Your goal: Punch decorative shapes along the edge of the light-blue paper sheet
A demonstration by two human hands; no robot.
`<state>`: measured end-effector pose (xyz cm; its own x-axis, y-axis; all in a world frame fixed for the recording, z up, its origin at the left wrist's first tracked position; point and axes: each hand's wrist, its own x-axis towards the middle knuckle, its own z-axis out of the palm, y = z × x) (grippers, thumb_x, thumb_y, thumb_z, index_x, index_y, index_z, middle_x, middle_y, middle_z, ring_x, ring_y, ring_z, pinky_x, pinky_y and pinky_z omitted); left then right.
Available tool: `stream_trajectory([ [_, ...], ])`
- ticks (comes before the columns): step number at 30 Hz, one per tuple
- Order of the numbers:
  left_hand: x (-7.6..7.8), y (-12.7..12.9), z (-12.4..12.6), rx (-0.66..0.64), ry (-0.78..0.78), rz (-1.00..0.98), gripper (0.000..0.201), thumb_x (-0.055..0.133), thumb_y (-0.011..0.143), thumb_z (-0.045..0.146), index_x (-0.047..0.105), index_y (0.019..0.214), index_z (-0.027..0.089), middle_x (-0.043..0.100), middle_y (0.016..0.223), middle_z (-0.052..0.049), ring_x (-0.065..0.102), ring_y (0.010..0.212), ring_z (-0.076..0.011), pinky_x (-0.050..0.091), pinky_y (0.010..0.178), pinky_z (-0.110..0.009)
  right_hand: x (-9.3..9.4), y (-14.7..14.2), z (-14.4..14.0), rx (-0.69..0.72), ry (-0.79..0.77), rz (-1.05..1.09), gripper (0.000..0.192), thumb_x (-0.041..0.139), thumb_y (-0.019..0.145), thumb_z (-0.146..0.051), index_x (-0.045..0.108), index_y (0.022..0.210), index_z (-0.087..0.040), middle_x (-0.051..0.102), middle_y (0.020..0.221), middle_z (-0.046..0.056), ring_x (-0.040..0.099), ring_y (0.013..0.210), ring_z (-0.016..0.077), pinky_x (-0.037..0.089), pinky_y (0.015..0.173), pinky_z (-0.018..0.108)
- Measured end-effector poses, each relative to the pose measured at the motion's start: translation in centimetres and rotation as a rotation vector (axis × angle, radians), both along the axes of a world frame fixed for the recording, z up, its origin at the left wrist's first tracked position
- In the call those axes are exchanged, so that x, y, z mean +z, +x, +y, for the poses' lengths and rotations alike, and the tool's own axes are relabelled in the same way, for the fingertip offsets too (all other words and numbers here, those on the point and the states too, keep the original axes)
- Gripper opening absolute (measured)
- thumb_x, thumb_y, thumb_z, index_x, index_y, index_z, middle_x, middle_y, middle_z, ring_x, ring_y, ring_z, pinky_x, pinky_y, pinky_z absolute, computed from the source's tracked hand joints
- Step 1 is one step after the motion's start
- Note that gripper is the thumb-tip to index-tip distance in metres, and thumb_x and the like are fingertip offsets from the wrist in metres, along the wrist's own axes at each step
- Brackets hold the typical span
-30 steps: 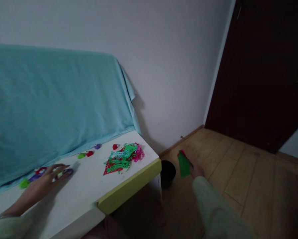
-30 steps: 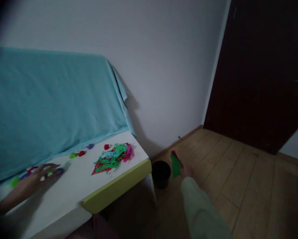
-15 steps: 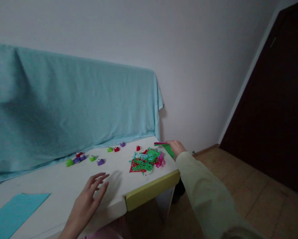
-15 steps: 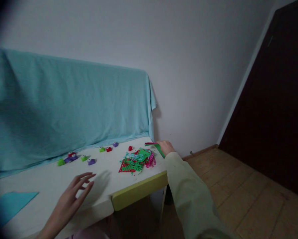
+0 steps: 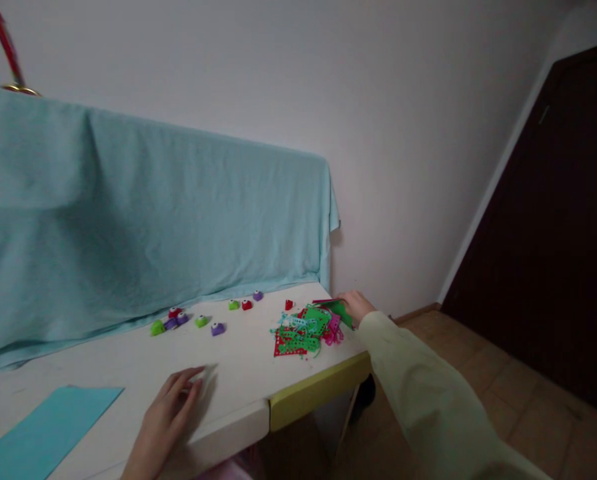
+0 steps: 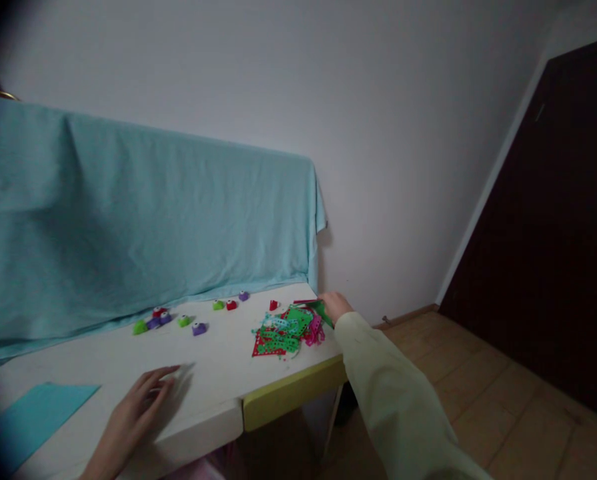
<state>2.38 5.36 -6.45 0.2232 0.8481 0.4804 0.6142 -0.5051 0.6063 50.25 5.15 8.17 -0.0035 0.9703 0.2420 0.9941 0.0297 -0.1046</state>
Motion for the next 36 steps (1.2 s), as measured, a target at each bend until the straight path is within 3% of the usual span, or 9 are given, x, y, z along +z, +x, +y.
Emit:
stream_trajectory([
  [7,-0.3,-0.2,0.1,-0.014,0.015,0.033,0.037,0.042,0.09,0.049,0.058,0.114,0.026,0.061,0.113,-0.004,0.066,0.087,-0.0179,0.055,0.075,-0.027,0.9,0.8,0.4,-0.037,0.09,0.084,0.03,0.046,0.091,-0.022,0.068,0.111,-0.019,0.072,0.099,0.01,0.065,0.091,0.0183,0.044,0.078,0.021],
  [15,-0.6,0.0,0.0,-0.029,0.042,0.08,0.035,0.04,0.091,0.046,0.059,0.111,0.024,0.063,0.111,-0.005,0.066,0.091,-0.019,0.055,0.078,-0.028,-0.1,0.5,2.5,-0.08,0.052,0.065,0.028,0.051,0.086,-0.014,0.07,0.106,-0.019,0.073,0.096,0.009,0.065,0.091,0.0171,0.044,0.08,0.021],
  [24,-0.7,0.4,-0.3,-0.015,0.077,0.106,0.033,0.039,0.092,0.043,0.058,0.11,0.024,0.064,0.108,-0.005,0.064,0.093,-0.0198,0.054,0.081,-0.031,2.5,2.4,2.1,-0.135,0.096,-0.014,0.032,0.047,0.088,-0.015,0.069,0.109,-0.021,0.071,0.102,0.011,0.063,0.097,0.0199,0.042,0.083,0.024],
  [32,-0.8,0.9,-0.7,-0.057,0.102,0.134,0.029,0.039,0.094,0.04,0.059,0.109,0.024,0.063,0.108,-0.005,0.06,0.101,-0.0206,0.05,0.09,-0.035,-0.2,0.0,2.9,-0.096,-0.017,-0.107,0.03,0.051,0.085,-0.015,0.07,0.107,-0.022,0.072,0.098,0.009,0.064,0.096,0.0189,0.041,0.079,0.022],
  [36,-0.4,1.1,-0.9,-0.06,0.11,0.13,0.029,0.039,0.094,0.039,0.059,0.109,0.023,0.063,0.108,-0.006,0.06,0.101,-0.0203,0.05,0.09,-0.035,-0.4,-0.5,2.9,0.001,-0.024,-0.048,0.03,0.048,0.087,-0.019,0.071,0.106,-0.023,0.073,0.099,0.008,0.065,0.095,0.0196,0.042,0.079,0.023],
])
